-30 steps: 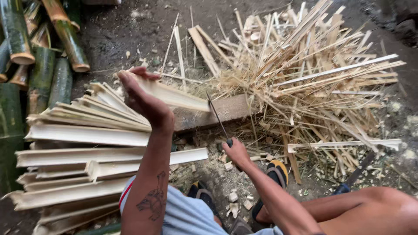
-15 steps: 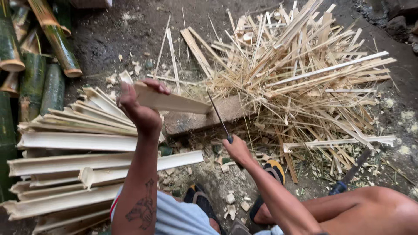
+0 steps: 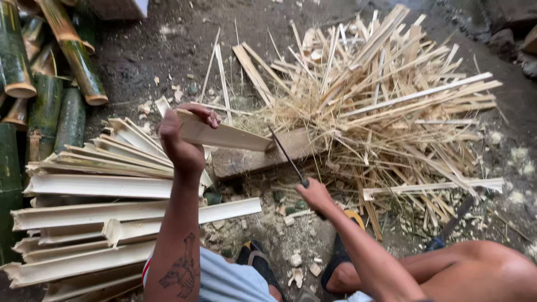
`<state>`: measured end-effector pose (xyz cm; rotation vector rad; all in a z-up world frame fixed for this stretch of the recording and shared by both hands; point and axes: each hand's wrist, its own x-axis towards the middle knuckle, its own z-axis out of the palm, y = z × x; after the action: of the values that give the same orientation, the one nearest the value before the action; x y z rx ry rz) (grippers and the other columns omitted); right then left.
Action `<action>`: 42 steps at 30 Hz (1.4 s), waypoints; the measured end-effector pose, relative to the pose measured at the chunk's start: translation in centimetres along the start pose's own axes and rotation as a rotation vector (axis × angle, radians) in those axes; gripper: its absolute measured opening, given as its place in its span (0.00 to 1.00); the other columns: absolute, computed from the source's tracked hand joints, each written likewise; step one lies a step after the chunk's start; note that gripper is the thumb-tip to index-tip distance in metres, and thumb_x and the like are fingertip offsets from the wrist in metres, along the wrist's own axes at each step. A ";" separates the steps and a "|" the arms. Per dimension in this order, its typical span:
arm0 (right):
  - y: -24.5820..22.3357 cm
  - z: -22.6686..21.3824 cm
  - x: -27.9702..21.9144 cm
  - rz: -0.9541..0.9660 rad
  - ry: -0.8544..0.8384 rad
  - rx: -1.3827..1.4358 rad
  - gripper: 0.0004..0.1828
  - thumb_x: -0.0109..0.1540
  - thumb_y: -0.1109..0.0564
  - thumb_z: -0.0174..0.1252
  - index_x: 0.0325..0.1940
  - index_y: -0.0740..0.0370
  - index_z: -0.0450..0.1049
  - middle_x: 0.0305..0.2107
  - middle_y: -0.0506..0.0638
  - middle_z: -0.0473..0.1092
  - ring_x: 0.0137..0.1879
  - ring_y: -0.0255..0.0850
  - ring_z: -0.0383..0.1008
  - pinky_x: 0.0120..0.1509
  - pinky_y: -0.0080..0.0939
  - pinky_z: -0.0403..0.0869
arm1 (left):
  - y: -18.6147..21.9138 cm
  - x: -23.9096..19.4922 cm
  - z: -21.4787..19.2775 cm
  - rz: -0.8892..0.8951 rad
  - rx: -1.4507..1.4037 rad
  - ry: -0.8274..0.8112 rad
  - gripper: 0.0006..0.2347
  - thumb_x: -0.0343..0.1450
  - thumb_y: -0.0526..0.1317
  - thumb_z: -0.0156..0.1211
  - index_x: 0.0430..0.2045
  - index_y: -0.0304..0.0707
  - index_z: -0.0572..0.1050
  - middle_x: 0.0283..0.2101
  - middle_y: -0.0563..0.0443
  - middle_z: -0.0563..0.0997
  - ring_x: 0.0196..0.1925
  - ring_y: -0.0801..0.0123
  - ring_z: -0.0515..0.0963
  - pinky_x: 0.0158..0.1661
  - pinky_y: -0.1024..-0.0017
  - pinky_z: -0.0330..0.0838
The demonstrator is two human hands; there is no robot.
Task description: The person splits bamboo poles into thin strips using a machete and a wooden block. They repeatedly position bamboo sections on the block, strike them to split the material, and stack the resulting strips.
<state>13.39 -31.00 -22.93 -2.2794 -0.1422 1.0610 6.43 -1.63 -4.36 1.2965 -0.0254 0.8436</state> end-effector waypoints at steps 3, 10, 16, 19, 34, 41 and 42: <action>-1.3 0.7 -4.3 0.021 -0.100 0.104 0.11 0.65 0.47 0.50 0.43 0.56 0.68 0.20 0.44 0.63 0.21 0.33 0.59 0.24 0.38 0.64 | -0.2 -1.0 0.5 0.033 0.348 0.029 0.18 0.75 0.43 0.58 0.54 0.32 0.64 0.38 0.49 0.65 0.43 0.65 0.67 0.53 0.62 0.63; -3.2 2.4 -8.4 -0.512 0.005 0.123 0.14 0.64 0.47 0.53 0.36 0.60 0.66 0.20 0.43 0.62 0.23 0.32 0.60 0.24 0.38 0.63 | -1.4 -1.0 -0.6 0.015 0.582 -0.110 0.20 0.81 0.41 0.62 0.55 0.40 0.53 0.50 0.49 0.57 0.56 0.65 0.61 0.67 0.64 0.57; -1.6 0.9 -1.2 -0.011 -0.093 0.067 0.16 0.64 0.44 0.51 0.39 0.60 0.68 0.19 0.46 0.65 0.21 0.35 0.64 0.25 0.40 0.67 | -2.1 0.0 -2.5 -0.112 0.487 0.013 0.33 0.77 0.47 0.64 0.64 0.33 0.43 0.56 0.39 0.60 0.59 0.56 0.64 0.65 0.60 0.63; -2.2 0.4 -2.6 -0.115 -0.082 0.113 0.14 0.63 0.45 0.53 0.39 0.58 0.68 0.19 0.45 0.66 0.21 0.36 0.67 0.25 0.40 0.69 | -4.0 0.3 -1.9 -0.065 0.693 0.098 0.46 0.77 0.49 0.67 0.69 0.23 0.29 0.71 0.23 0.43 0.74 0.42 0.45 0.73 0.57 0.42; 4.9 3.7 6.4 -0.115 0.005 0.010 0.19 0.64 0.42 0.56 0.37 0.61 0.70 0.20 0.46 0.71 0.24 0.37 0.72 0.31 0.40 0.73 | -8.4 1.3 -1.1 -0.089 0.573 0.382 0.48 0.73 0.52 0.68 0.70 0.21 0.33 0.68 0.24 0.56 0.72 0.40 0.60 0.74 0.56 0.51; 3.8 4.0 -0.8 -0.203 -0.081 0.105 0.20 0.64 0.41 0.59 0.37 0.62 0.69 0.21 0.45 0.68 0.25 0.35 0.69 0.29 0.39 0.71 | -10.0 0.7 -1.0 -0.749 0.392 0.651 0.14 0.74 0.45 0.52 0.49 0.37 0.73 0.47 0.40 0.80 0.47 0.63 0.83 0.50 0.62 0.82; 1.9 3.7 -2.1 -0.232 -0.095 0.146 0.19 0.64 0.43 0.60 0.38 0.62 0.68 0.21 0.44 0.67 0.24 0.35 0.68 0.28 0.39 0.72 | -7.8 1.3 -2.2 -0.595 0.430 0.726 0.13 0.76 0.43 0.51 0.44 0.32 0.77 0.45 0.40 0.82 0.44 0.63 0.83 0.49 0.62 0.79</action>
<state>9.00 -31.48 -24.41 -2.0274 -0.3479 1.0231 10.76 0.70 -10.90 1.2150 1.1142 0.7685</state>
